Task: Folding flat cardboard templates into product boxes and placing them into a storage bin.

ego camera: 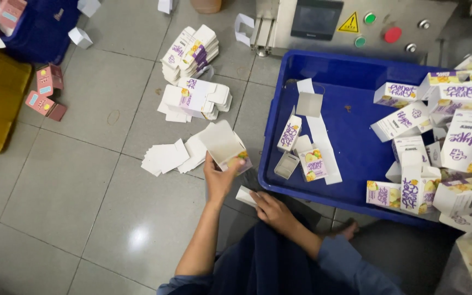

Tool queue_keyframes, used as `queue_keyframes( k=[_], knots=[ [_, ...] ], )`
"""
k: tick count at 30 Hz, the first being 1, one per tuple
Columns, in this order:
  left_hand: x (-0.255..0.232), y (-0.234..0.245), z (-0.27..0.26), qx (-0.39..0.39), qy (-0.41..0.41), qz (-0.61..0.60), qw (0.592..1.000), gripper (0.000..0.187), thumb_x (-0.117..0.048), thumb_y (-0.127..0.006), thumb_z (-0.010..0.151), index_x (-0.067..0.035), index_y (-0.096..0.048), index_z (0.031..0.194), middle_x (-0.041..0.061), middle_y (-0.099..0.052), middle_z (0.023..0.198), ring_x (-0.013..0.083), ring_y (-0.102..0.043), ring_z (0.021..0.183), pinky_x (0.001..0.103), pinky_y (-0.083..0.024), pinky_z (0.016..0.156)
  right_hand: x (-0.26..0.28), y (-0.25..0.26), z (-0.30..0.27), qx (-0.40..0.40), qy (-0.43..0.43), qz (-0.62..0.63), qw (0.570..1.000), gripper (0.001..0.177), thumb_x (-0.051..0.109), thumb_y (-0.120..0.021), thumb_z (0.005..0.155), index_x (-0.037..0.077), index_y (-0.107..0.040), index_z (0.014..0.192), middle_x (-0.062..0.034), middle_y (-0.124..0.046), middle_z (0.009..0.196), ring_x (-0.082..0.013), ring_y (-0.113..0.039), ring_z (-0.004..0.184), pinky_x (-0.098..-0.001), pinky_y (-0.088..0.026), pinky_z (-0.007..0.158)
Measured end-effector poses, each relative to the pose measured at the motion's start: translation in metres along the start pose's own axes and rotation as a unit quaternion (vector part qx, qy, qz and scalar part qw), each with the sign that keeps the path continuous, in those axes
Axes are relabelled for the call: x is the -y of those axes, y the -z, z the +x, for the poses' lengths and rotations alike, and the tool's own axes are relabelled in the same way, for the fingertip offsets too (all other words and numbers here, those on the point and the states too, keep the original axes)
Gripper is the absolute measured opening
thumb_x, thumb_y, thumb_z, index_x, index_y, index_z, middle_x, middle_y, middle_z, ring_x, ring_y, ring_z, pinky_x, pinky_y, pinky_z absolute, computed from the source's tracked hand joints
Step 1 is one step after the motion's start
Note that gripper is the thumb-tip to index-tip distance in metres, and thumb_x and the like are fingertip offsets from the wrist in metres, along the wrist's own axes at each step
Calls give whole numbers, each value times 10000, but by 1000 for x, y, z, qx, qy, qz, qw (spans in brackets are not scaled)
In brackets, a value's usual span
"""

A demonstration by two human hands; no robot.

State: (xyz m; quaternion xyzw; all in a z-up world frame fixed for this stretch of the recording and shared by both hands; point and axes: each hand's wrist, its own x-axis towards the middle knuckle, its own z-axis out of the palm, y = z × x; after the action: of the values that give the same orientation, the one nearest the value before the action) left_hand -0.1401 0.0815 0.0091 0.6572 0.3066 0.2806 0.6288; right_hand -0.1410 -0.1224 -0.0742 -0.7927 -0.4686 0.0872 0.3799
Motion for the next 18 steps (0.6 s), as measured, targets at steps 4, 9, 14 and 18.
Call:
queue_keyframes(
  k=[4, 9, 14, 18],
  knots=[
    [-23, 2, -5, 8, -53, 42, 998, 864, -196, -1074, 480, -56, -667, 1228, 164, -739, 1133, 320, -694, 1134, 492, -512, 995, 30, 82, 21, 94, -80, 108, 986, 535, 85, -694, 777, 101, -691, 1312, -225, -702, 1140, -459, -693, 1041, -518, -582, 861],
    [-54, 4, -12, 89, -235, 164, 954, 647, -210, -984, 597, -54, -635, 1120, 66, -670, 959, 221, -647, 830, 336, -528, 738, 79, 233, 28, -29, -184, 61, 981, 675, 1, -723, 702, 126, -640, 1360, -106, -674, 1273, -255, -675, 1123, -388, -532, 973],
    [-76, -15, -30, 152, -260, 154, 941, 576, -219, -949, 659, -72, -667, 1139, 64, -705, 1046, 231, -672, 954, 360, -534, 891, 112, 260, 29, -120, -140, -10, 983, 537, -6, -765, 689, -8, -693, 1221, -163, -694, 1257, -244, -699, 994, -325, -574, 825],
    [-77, -26, -43, 195, -292, 147, 925, 572, -144, -902, 660, -58, -653, 1168, 63, -706, 1085, 255, -617, 909, 367, -489, 876, 122, 236, 42, -86, -63, -63, 992, 533, 14, -763, 752, 74, -690, 1277, -109, -621, 1276, -190, -640, 907, -284, -544, 765]
  ],
)
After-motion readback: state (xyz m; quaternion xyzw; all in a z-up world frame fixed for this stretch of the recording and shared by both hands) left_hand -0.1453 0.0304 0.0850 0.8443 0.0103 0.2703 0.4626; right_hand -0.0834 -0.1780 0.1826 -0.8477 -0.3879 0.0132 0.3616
